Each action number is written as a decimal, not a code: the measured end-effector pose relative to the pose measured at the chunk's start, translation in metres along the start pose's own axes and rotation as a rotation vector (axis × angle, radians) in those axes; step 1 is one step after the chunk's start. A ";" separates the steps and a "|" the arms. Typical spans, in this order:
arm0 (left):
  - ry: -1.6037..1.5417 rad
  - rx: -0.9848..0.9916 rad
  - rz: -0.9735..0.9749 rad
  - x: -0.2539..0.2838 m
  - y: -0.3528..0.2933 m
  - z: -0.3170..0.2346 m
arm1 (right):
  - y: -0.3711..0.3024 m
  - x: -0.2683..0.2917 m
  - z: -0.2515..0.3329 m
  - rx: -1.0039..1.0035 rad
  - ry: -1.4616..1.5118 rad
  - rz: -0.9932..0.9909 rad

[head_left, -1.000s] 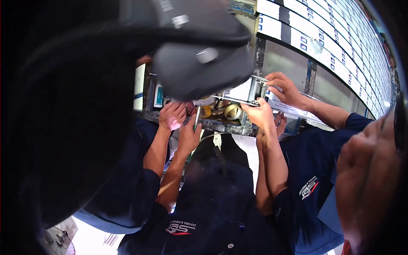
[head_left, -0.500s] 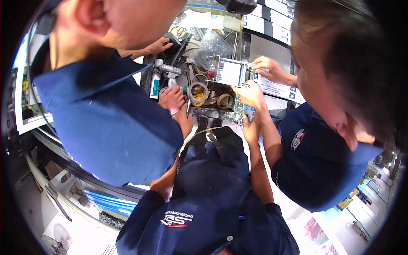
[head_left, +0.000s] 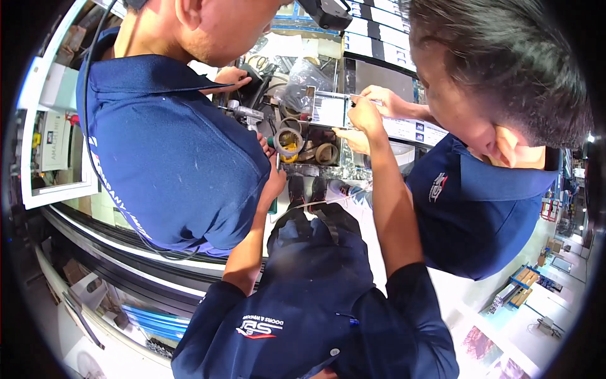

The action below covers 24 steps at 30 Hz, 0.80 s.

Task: The person assembles small metal components, measures them with a measuring tape, and applies labels to them. The assembly involves using a hammer, pliers, and a screwdriver to work with screws.

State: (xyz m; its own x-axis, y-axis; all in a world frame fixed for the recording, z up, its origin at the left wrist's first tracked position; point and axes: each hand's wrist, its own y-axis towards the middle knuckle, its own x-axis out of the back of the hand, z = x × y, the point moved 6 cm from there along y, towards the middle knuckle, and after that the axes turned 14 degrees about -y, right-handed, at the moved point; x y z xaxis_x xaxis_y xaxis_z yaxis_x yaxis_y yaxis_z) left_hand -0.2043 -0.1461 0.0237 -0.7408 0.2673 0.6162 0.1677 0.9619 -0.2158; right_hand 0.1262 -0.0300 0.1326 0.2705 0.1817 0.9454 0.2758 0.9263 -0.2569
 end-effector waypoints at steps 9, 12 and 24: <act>0.047 -0.167 -0.120 -0.012 0.001 0.045 | -0.090 -0.014 0.029 0.318 0.318 -0.176; 0.053 -0.196 -0.102 -0.012 0.006 0.059 | -0.195 -0.086 0.041 0.429 0.450 0.199; -0.505 0.236 -0.131 -0.021 -0.021 0.035 | -0.372 -0.256 -0.195 -0.585 0.738 0.292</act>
State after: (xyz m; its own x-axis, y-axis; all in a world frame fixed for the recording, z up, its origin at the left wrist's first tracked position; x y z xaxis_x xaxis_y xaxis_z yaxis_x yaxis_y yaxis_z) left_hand -0.2150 -0.1737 -0.0111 -0.9742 0.0309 0.2236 -0.0534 0.9309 -0.3613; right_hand 0.1347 -0.4853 -0.0534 0.8536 -0.0585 0.5176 0.4653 0.5325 -0.7071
